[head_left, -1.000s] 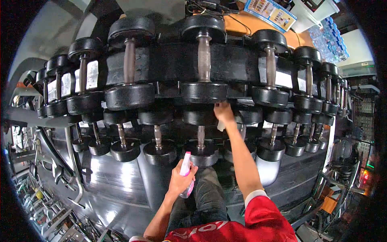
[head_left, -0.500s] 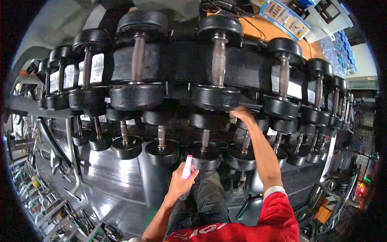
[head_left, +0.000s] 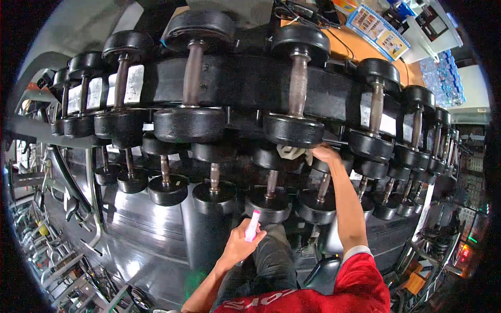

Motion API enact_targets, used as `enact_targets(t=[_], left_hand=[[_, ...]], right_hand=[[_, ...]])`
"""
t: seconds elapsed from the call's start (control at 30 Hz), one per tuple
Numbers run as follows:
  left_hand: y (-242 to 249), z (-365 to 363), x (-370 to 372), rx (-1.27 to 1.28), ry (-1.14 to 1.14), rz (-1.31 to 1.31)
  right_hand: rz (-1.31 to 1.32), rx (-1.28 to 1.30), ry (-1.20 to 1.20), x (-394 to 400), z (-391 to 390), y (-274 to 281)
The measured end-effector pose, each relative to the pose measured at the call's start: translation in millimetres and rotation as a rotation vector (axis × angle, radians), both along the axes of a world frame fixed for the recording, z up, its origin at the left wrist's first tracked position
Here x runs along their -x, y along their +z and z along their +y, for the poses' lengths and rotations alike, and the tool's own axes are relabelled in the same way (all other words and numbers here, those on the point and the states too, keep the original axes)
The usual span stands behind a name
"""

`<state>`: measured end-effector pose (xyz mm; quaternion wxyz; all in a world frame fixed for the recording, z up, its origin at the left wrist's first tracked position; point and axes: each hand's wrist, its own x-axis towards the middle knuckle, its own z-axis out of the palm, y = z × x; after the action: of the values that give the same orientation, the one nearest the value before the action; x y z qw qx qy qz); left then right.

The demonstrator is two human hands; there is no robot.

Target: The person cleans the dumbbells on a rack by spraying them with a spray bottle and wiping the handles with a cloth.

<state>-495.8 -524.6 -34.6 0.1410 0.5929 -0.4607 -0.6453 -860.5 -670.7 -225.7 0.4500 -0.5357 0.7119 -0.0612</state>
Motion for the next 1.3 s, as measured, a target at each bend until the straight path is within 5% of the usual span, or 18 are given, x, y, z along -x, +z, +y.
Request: enact_targets(t=[0.07,0.1,0.27,0.47,0.53,0.6,0.73,0.87,0.93,0.97,1.03,1.13,1.2,1.3], left_hand=[[13,-4,2,0.113,-0.109,-0.023],[18,-6,2,0.095,-0.108,-0.003],[23,-8,-2,0.103,-0.174,-0.018],[23,-6,-1,0.069,-0.147,-0.048],[27,-7,0,0.061,-0.138,0.004],[28,-5,0,0.061,-0.124,0.032],[34,-7,-5,0.031,-0.086,0.069],[24,-3,-18,0.070,-0.115,0.051],[22,0,-21,0.040,-0.089,0.014],[25,-1,-24,0.064,-0.100,0.016],[18,5,-29,0.110,-0.111,0.023],[10,9,-37,0.154,-0.114,0.028],[8,13,-39,0.145,-0.116,0.034],[11,12,-38,0.049,-0.043,-0.011]], right_hand=[[-0.665,0.496,-0.387,8,-3,-26],[-0.740,0.576,-0.456,4,-13,-29],[-0.161,0.363,-0.118,-61,-70,-28],[-0.332,0.332,0.475,-137,-78,-44],[-0.214,0.549,0.434,-147,-38,-18],[-0.107,0.272,0.423,-149,-24,118],[0.049,0.529,0.202,-138,36,151],[0.094,0.784,0.054,-134,117,106],[-0.007,0.364,-0.489,-137,144,84],[-0.003,0.362,-0.490,-136,146,66],[-0.832,-0.038,-1.402,-131,138,27],[-1.169,-0.070,-1.727,-129,103,6],[-1.466,0.102,-1.601,-134,84,-4],[-1.273,0.041,-1.857,-147,81,-2]])
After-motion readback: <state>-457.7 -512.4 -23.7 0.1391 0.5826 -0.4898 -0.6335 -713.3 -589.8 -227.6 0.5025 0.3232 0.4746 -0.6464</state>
